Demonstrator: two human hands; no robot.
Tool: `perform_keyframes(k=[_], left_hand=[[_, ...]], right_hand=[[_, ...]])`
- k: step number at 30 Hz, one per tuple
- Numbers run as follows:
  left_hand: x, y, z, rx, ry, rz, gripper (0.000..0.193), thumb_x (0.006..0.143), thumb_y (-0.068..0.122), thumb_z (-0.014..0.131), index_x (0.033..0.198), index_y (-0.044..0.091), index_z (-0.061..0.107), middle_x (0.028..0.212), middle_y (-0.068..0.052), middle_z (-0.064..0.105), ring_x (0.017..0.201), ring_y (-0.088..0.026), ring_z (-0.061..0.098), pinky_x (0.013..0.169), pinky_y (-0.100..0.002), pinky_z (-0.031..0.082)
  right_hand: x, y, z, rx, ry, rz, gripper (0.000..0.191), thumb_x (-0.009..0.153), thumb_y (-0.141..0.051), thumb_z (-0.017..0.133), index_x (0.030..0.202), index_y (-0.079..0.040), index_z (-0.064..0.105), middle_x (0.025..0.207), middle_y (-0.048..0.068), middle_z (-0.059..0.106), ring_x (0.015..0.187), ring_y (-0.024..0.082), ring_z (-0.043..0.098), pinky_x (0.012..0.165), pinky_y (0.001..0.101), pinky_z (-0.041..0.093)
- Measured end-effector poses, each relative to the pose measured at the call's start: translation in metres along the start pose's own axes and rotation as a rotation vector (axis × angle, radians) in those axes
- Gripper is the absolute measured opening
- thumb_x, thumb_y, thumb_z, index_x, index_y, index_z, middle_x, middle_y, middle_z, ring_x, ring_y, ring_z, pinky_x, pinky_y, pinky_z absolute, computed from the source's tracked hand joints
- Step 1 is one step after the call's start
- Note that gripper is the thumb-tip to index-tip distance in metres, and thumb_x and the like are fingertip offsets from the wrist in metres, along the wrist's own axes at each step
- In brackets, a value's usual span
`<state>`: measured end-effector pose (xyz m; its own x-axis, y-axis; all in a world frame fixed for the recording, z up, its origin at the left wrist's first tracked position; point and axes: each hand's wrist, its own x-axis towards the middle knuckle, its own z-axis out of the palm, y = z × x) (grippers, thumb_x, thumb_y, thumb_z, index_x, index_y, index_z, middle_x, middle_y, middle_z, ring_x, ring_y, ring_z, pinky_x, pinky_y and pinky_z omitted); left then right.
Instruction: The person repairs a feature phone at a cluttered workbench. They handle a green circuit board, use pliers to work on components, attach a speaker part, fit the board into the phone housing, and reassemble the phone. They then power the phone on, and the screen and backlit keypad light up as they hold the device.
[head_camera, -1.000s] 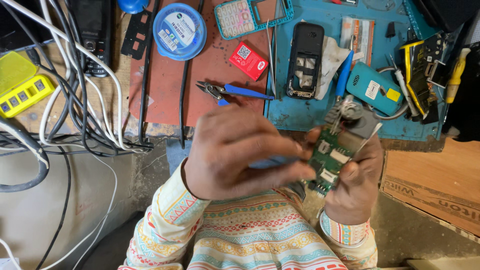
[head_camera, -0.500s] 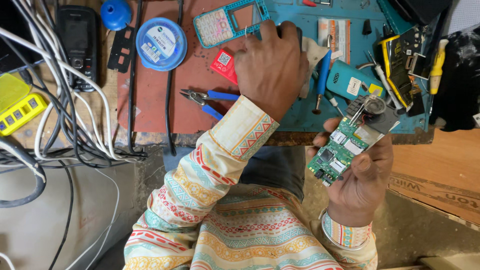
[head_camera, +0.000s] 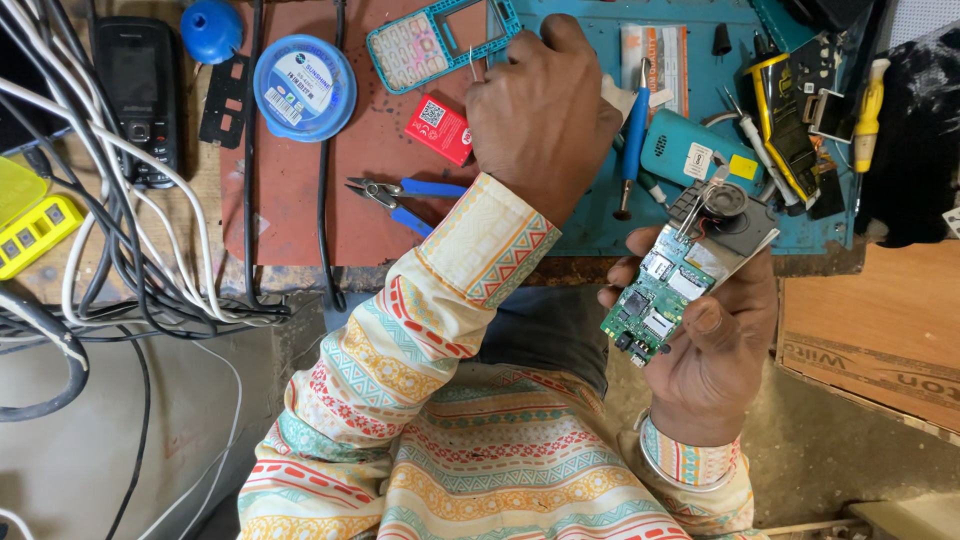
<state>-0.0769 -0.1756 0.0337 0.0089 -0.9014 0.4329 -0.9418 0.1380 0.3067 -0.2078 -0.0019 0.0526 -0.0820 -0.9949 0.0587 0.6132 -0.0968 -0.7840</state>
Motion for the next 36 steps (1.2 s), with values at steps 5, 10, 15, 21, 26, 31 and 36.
perform_keyframes(k=[5, 10, 15, 21, 26, 31, 36], left_hand=[[-0.010, 0.007, 0.001, 0.247, 0.034, 0.086, 0.038, 0.074, 0.022, 0.078, 0.095, -0.003, 0.059, 0.075, -0.012, 0.063, 0.060, -0.024, 0.068, 0.045, -0.036, 0.054], [-0.019, 0.005, -0.005, 0.224, 0.040, 0.106, 0.032, 0.079, 0.014, 0.072, 0.101, -0.006, 0.061, 0.081, -0.017, 0.066, 0.068, -0.025, 0.069, 0.048, -0.033, 0.055], [-0.017, 0.002, -0.006, 0.194, -0.015, 0.120, 0.033, 0.074, 0.014, 0.072, 0.099, -0.006, 0.062, 0.085, -0.019, 0.067, 0.071, -0.027, 0.070, 0.049, -0.035, 0.058], [-0.016, 0.001, -0.004, 0.163, -0.002, 0.088, 0.035, 0.070, 0.015, 0.074, 0.096, -0.005, 0.063, 0.084, -0.018, 0.067, 0.072, -0.027, 0.071, 0.049, -0.035, 0.058], [-0.008, 0.001, -0.003, 0.097, -0.029, 0.108, 0.046, 0.071, 0.031, 0.075, 0.097, -0.005, 0.063, 0.081, -0.018, 0.068, 0.068, -0.028, 0.071, 0.053, -0.036, 0.058], [0.006, -0.030, -0.011, -0.257, -0.088, 0.013, 0.034, 0.081, 0.027, 0.075, 0.100, -0.001, 0.066, 0.077, -0.019, 0.072, 0.062, -0.035, 0.070, 0.054, -0.046, 0.057], [0.008, -0.072, -0.041, -0.662, 0.042, -0.055, 0.035, 0.094, 0.016, 0.068, 0.127, 0.005, 0.071, 0.086, -0.010, 0.077, 0.071, -0.015, 0.078, 0.064, -0.035, 0.064]], right_hand=[[0.000, 0.000, 0.003, -0.008, 0.013, -0.007, 0.057, 0.102, -0.020, 0.083, 0.144, 0.003, 0.051, 0.126, 0.032, 0.066, 0.103, 0.035, 0.073, 0.084, 0.0489, 0.063], [0.002, 0.001, 0.011, -0.011, 0.000, -0.003, 0.058, 0.101, -0.019, 0.083, 0.144, 0.003, 0.051, 0.126, 0.031, 0.066, 0.102, 0.035, 0.073, 0.084, 0.0486, 0.063], [0.000, 0.001, 0.021, -0.040, -0.011, -0.010, 0.058, 0.101, -0.018, 0.083, 0.144, 0.003, 0.051, 0.126, 0.030, 0.066, 0.103, 0.034, 0.073, 0.085, 0.0487, 0.063], [0.000, 0.004, 0.026, -0.037, -0.009, -0.014, 0.056, 0.102, -0.019, 0.083, 0.142, 0.003, 0.052, 0.127, 0.030, 0.066, 0.104, 0.034, 0.073, 0.086, 0.0491, 0.063], [-0.003, 0.000, 0.027, -0.051, -0.004, -0.017, 0.053, 0.102, -0.019, 0.083, 0.141, 0.003, 0.053, 0.127, 0.029, 0.066, 0.103, 0.034, 0.073, 0.085, 0.0492, 0.063], [0.000, -0.002, 0.022, -0.045, 0.029, -0.027, 0.053, 0.102, -0.019, 0.083, 0.140, 0.004, 0.054, 0.125, 0.029, 0.068, 0.103, 0.034, 0.073, 0.085, 0.0496, 0.063], [0.007, -0.001, 0.023, -0.048, 0.040, -0.003, 0.058, 0.097, -0.020, 0.086, 0.139, 0.004, 0.053, 0.123, 0.026, 0.068, 0.103, 0.035, 0.073, 0.088, 0.0505, 0.063]])
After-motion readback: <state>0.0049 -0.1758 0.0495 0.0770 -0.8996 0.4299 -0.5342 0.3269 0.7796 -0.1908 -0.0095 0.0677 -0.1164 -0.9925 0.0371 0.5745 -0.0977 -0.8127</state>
